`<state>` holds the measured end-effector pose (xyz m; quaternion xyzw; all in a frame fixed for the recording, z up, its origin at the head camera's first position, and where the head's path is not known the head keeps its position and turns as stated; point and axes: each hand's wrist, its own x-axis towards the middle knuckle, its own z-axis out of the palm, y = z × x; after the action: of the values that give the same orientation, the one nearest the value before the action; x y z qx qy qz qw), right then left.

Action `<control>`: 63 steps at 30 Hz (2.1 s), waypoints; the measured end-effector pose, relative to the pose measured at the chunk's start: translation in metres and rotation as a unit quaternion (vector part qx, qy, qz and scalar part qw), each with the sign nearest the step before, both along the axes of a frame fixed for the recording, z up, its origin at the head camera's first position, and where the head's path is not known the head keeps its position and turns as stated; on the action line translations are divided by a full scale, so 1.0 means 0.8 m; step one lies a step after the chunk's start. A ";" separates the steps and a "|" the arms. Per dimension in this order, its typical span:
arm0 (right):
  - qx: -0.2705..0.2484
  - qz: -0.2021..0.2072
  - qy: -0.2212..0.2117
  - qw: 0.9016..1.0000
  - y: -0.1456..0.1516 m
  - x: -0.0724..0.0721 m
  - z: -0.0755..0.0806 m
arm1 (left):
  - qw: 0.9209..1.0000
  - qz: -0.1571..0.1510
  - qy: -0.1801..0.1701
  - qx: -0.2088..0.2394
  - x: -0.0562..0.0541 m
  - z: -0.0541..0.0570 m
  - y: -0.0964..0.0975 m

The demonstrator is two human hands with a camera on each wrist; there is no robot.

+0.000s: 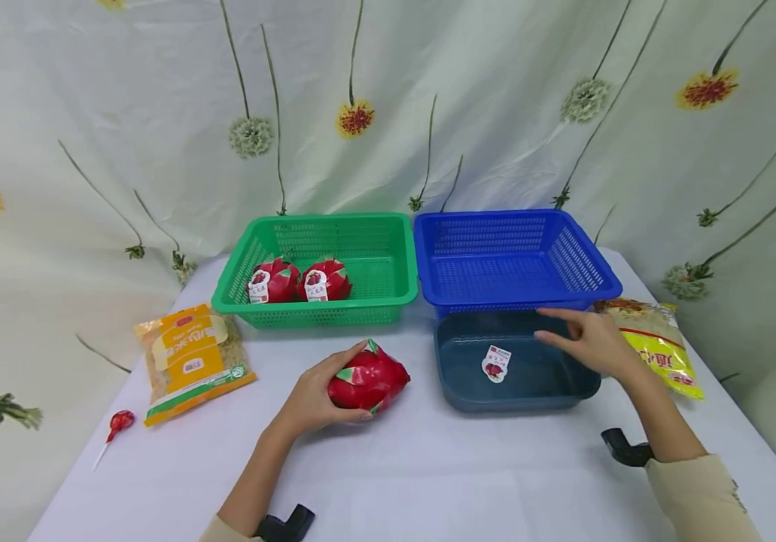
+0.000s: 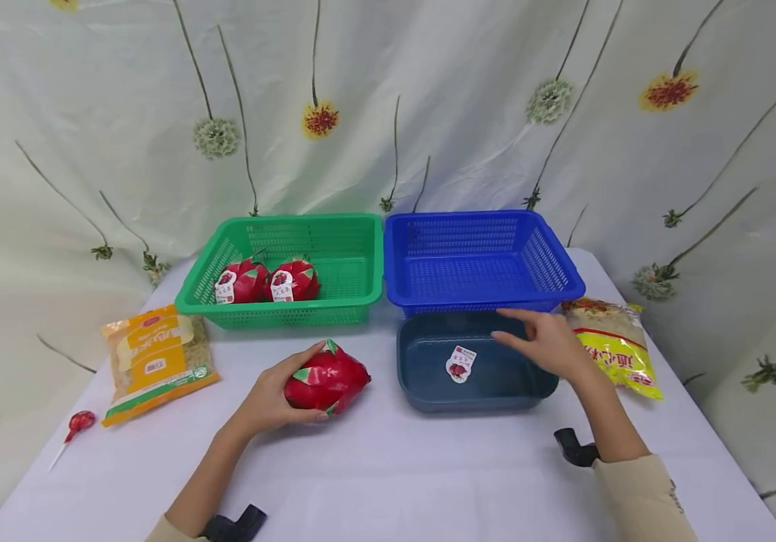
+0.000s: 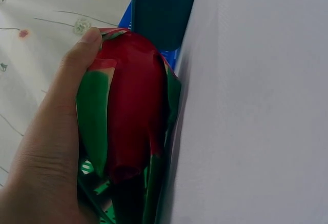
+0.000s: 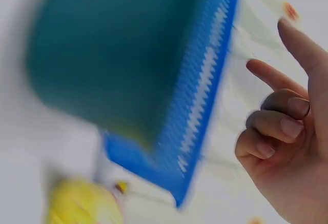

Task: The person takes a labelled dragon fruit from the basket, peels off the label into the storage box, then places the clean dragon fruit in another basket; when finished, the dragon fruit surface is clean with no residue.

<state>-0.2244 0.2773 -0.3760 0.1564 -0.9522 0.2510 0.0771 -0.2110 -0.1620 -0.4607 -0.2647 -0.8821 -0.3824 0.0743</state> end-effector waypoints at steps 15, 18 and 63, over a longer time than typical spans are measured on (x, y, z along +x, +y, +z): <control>0.023 -0.119 0.033 0.992 0.075 -0.054 0.025 | 1.000 0.002 -0.018 -0.002 0.003 -0.002 -0.003; 0.025 -0.109 -0.009 0.994 0.079 -0.066 0.013 | 1.000 -0.015 -0.022 -0.009 0.002 0.000 -0.006; 0.008 -0.106 -0.109 0.988 0.091 -0.078 -0.013 | 0.998 -0.032 0.022 -0.050 0.021 0.024 -0.010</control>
<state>-0.2868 0.3498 -0.3861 0.0269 -0.9680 0.2496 -0.0019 -0.1938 -0.1701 -0.4418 -0.3046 -0.8894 -0.3340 0.0684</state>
